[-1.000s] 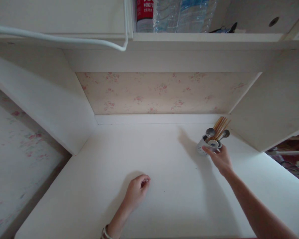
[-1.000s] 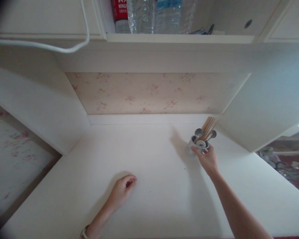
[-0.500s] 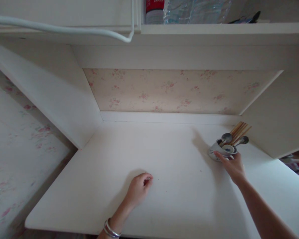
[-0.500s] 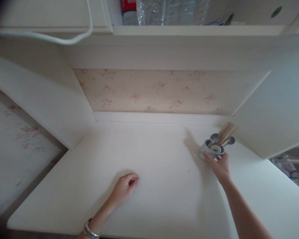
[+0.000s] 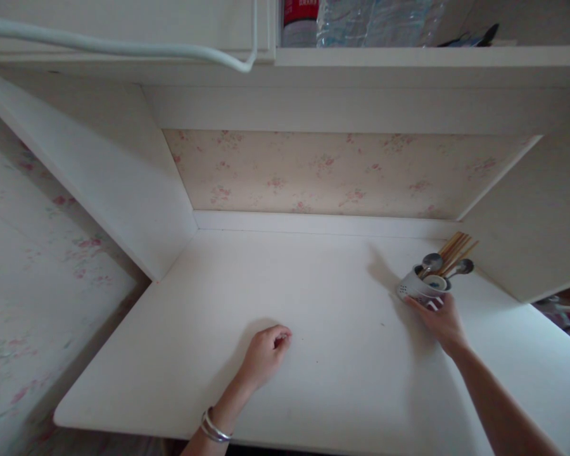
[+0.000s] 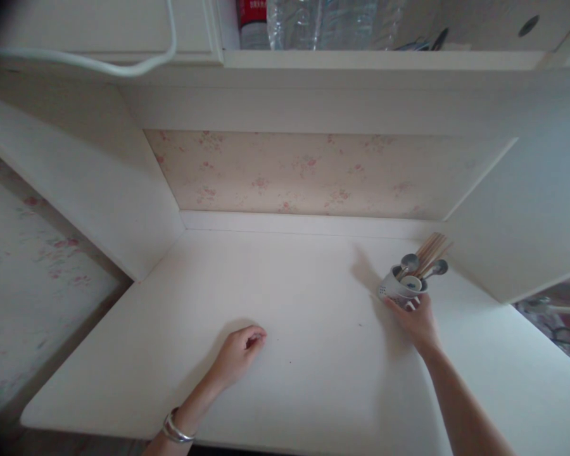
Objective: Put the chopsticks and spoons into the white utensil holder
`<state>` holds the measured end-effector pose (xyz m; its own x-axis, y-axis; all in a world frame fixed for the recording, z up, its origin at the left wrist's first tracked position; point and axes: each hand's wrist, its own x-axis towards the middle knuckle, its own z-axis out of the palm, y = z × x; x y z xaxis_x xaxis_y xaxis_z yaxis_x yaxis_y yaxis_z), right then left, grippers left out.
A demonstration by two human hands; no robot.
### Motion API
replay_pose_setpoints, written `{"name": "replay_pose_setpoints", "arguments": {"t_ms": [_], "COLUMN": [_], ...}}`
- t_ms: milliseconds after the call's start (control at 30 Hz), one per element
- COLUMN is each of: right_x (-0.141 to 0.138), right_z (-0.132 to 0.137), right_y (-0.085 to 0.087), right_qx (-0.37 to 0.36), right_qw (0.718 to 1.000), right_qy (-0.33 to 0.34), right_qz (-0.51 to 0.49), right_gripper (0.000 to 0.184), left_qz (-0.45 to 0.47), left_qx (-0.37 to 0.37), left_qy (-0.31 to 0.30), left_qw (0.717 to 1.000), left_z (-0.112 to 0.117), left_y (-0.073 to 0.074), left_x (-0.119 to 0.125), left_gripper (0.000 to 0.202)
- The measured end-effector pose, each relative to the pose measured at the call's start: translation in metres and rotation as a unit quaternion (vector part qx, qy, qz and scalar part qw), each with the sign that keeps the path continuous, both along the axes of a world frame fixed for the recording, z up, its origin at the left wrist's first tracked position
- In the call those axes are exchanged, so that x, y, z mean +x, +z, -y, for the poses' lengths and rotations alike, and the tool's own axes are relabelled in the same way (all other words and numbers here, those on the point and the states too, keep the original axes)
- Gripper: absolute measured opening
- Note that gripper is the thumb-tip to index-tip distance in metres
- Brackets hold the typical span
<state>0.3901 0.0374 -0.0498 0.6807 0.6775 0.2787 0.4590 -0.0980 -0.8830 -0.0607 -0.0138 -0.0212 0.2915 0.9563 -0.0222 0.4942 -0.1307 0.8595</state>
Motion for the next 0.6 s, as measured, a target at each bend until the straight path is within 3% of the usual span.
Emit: {"name": "replay_pose_setpoints", "arguments": {"t_ms": [67, 167, 233, 333, 467, 600], "right_x": [-0.003, -0.014, -0.030, -0.065, -0.133, -0.211], "right_z": [0.007, 0.026, 0.043, 0.067, 0.083, 0.075], "right_y": [0.000, 0.003, 0.005, 0.005, 0.002, 0.008], "right_qx": [-0.010, -0.009, 0.011, 0.045, -0.020, -0.096], "right_qw": [0.999, 0.998, 0.997, 0.991, 0.991, 0.957], "right_qy": [0.016, -0.030, -0.073, -0.093, 0.061, 0.255], "right_qz": [-0.029, -0.058, -0.025, 0.081, 0.120, 0.094], "right_gripper": [0.097, 0.118, 0.112, 0.083, 0.048, 0.041], "left_qz": [-0.001, -0.010, -0.024, -0.044, -0.034, -0.002], "left_qx": [0.000, -0.006, -0.010, -0.018, -0.049, -0.045], "left_qy": [-0.001, -0.004, -0.010, -0.016, -0.022, -0.031], "left_qw": [1.000, 1.000, 1.000, 0.999, 0.998, 0.999], "left_z": [0.000, -0.002, -0.003, -0.007, -0.016, -0.027], "left_y": [-0.001, -0.002, -0.004, -0.006, -0.008, -0.006], "left_x": [0.000, -0.001, -0.001, 0.000, 0.003, 0.008], "left_gripper": [0.026, 0.029, 0.030, 0.032, 0.032, 0.031]}}
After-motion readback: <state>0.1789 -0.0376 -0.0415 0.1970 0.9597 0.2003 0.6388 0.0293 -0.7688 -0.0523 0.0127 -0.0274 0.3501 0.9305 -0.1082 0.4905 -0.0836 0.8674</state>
